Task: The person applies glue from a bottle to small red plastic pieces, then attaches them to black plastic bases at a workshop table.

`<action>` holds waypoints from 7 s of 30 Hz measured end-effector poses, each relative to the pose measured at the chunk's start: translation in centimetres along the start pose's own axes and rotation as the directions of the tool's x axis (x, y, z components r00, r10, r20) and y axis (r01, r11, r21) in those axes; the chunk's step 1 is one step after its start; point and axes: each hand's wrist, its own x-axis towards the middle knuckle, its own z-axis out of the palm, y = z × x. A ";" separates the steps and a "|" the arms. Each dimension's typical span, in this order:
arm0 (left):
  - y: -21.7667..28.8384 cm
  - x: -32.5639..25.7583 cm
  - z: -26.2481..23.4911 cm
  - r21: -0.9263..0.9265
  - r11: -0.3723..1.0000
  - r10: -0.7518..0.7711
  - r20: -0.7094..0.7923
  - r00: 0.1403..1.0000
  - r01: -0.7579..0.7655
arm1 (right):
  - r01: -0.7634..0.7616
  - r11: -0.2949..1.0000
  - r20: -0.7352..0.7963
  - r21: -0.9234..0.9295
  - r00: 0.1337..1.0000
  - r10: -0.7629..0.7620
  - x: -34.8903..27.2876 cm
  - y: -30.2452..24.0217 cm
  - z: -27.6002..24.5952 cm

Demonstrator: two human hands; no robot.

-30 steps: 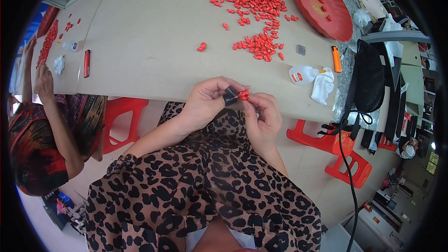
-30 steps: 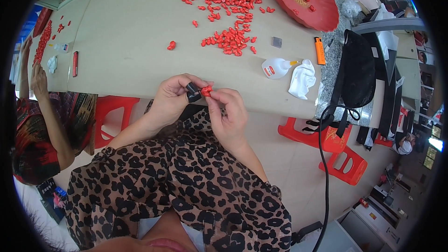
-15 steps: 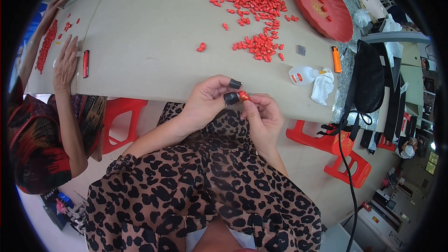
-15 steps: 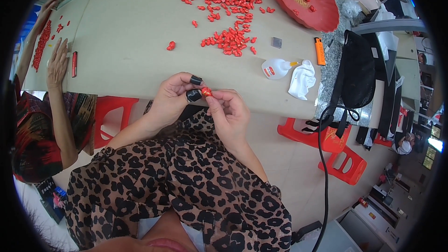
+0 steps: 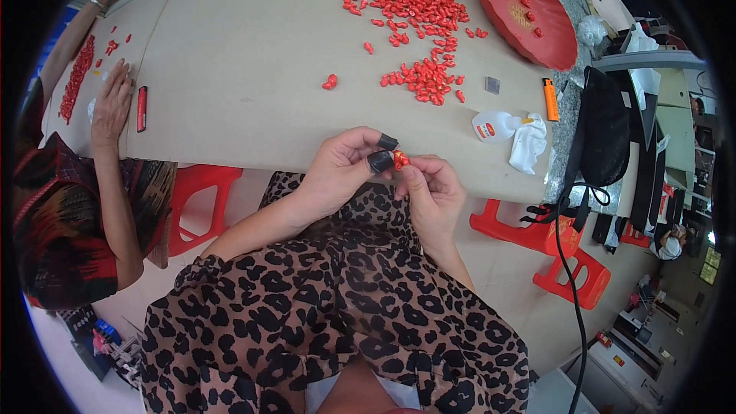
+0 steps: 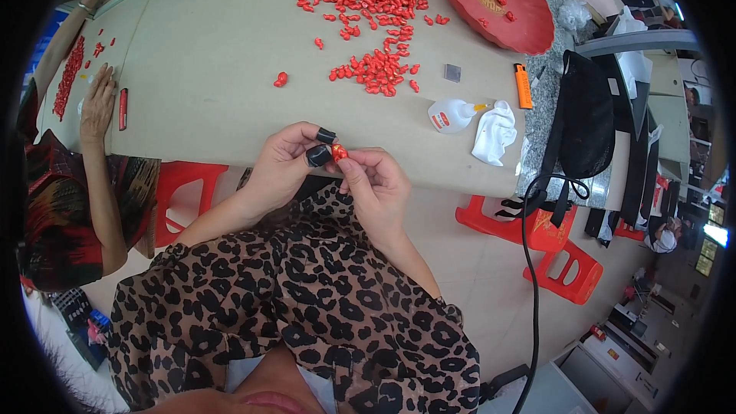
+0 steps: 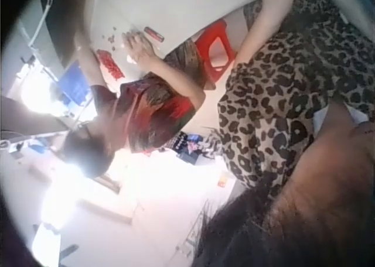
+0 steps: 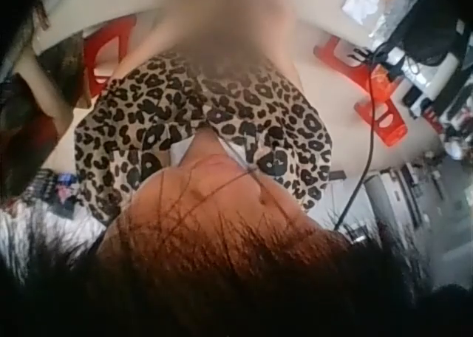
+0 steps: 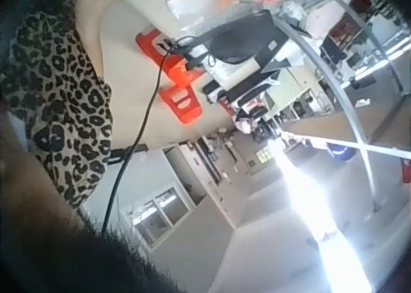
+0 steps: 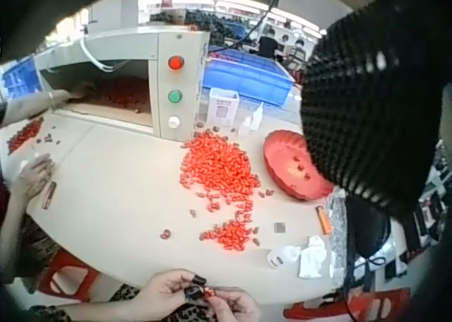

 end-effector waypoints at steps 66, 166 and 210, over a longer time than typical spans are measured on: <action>-0.3 -0.4 0.0 0.319 0.943 0.094 0.019 0.995 -0.095 | -0.421 0.907 0.085 0.012 0.904 0.418 1.8 -1.3 -1.1; -1.4 -0.6 0.7 0.505 0.851 0.195 -0.052 0.979 -0.143 | -0.267 0.922 0.161 -0.279 0.934 0.319 0.5 -4.7 -4.0; -1.7 -0.7 0.5 0.508 0.842 0.220 -0.014 0.975 -0.183 | -0.563 0.826 0.200 -0.025 0.807 0.556 3.3 -2.1 -1.7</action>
